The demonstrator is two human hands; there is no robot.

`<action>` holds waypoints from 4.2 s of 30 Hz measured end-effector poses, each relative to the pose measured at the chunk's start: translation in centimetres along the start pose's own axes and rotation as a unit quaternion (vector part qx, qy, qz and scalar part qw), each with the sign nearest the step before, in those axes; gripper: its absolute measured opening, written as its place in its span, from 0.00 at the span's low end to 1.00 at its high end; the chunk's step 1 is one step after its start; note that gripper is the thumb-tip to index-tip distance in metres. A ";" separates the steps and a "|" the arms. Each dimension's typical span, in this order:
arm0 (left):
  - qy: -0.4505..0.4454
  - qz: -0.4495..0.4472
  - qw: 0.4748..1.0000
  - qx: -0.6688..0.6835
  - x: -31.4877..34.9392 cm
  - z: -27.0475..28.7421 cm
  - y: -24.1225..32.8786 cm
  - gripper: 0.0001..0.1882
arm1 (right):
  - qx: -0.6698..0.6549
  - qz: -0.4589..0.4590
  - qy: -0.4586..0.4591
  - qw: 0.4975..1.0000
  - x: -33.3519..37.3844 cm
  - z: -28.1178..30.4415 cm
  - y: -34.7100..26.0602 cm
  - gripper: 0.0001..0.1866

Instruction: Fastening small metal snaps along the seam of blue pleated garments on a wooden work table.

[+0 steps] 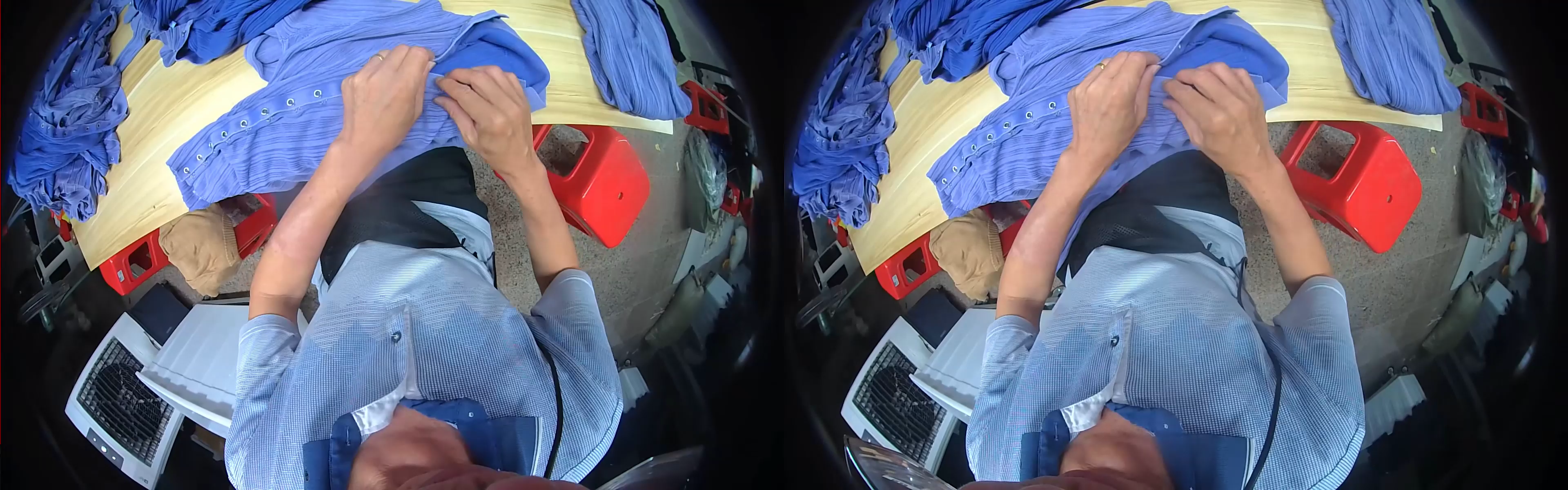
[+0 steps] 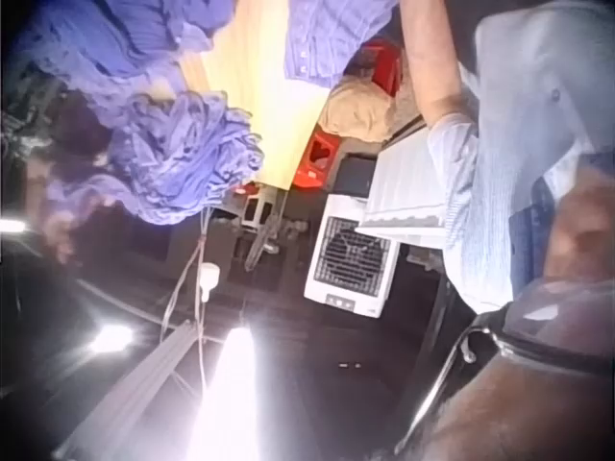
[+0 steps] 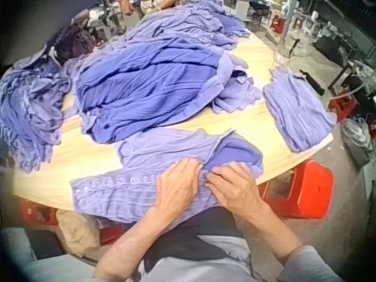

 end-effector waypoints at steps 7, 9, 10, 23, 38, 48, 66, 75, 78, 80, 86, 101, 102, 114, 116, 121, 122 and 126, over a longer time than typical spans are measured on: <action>-0.037 -0.014 0.998 -0.039 0.3 0.1 0.5 0.06 | -0.042 -0.069 -0.029 0.996 -0.3 -0.6 1.3 0.10; -0.023 -0.013 1.000 0.008 0.0 0.3 0.2 0.06 | -0.053 -0.070 -0.018 0.996 -0.8 -0.5 1.7 0.10; -0.025 -0.013 1.000 0.008 -0.1 0.3 0.2 0.06 | -0.065 -0.070 -0.005 0.995 -1.0 -0.5 1.8 0.09; -0.021 0.008 0.999 0.036 -0.1 0.2 -0.1 0.05 | -0.089 -0.105 -0.117 0.983 -2.6 -0.6 2.5 0.08; -0.019 -0.017 0.999 0.028 0.1 0.3 0.0 0.08 | -0.101 -0.114 -0.067 0.986 -2.1 -1.0 3.4 0.06; -0.014 -0.002 0.998 0.060 0.1 0.3 -0.3 0.09 | -0.073 -0.110 -0.084 0.988 -2.2 -1.0 3.0 0.07; -0.009 0.000 0.997 0.082 -0.1 0.1 -0.7 0.04 | -0.108 -0.110 0.013 0.988 -2.2 -1.1 3.1 0.07; -0.061 -0.026 0.994 0.083 -0.3 0.4 0.0 0.14 | 0.028 0.098 0.068 0.992 -1.7 -0.1 2.1 0.11; -0.082 -0.058 0.995 0.029 0.0 0.6 0.3 0.20 | 0.026 0.083 0.022 0.996 -1.0 0.9 2.6 0.14; -0.093 -0.075 0.993 -0.008 0.3 1.0 0.4 0.22 | 0.017 0.064 -0.006 0.998 -0.5 1.3 3.1 0.14; -0.137 -0.136 0.979 -0.070 0.8 1.6 1.1 0.25 | -0.026 0.014 0.002 1.000 0.8 1.8 3.7 0.15; -0.115 0.001 0.990 0.081 -2.2 -1.4 2.6 0.10 | -0.077 -0.008 0.045 0.996 1.4 1.8 4.0 0.09; -0.104 -0.012 0.992 0.067 -2.1 -1.4 2.7 0.10 | -0.077 -0.011 0.046 0.996 1.4 1.8 4.0 0.09; -0.021 -0.046 0.997 0.055 -1.4 -2.7 2.2 0.06 | -0.073 -0.105 -0.020 0.992 0.3 1.7 4.4 0.07; -0.014 -0.034 0.997 0.071 -1.6 -2.7 1.9 0.06 | -0.069 -0.114 -0.024 0.991 0.2 1.4 4.6 0.08; -0.020 -0.019 0.995 0.091 -1.5 -2.7 1.8 0.06 | -0.056 -0.139 -0.037 0.988 0.0 1.5 4.8 0.09; -0.016 -0.023 0.995 0.094 -1.5 -2.6 1.7 0.06 | -0.066 -0.143 -0.046 0.986 -0.2 1.4 5.0 0.09; -0.022 -0.028 0.995 0.090 -1.5 -2.4 1.8 0.06 | -0.076 -0.116 -0.039 0.990 -0.6 1.5 5.4 0.08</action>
Point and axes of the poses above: each hand's wrist, its own x-axis away from the middle knuckle, its own z-axis out of the back of the hand, y = z × x, the point moved 4 cm from there along -x, towards the middle knuckle, and after that the axes turned 1 degree about y, right-handed, at the moved point
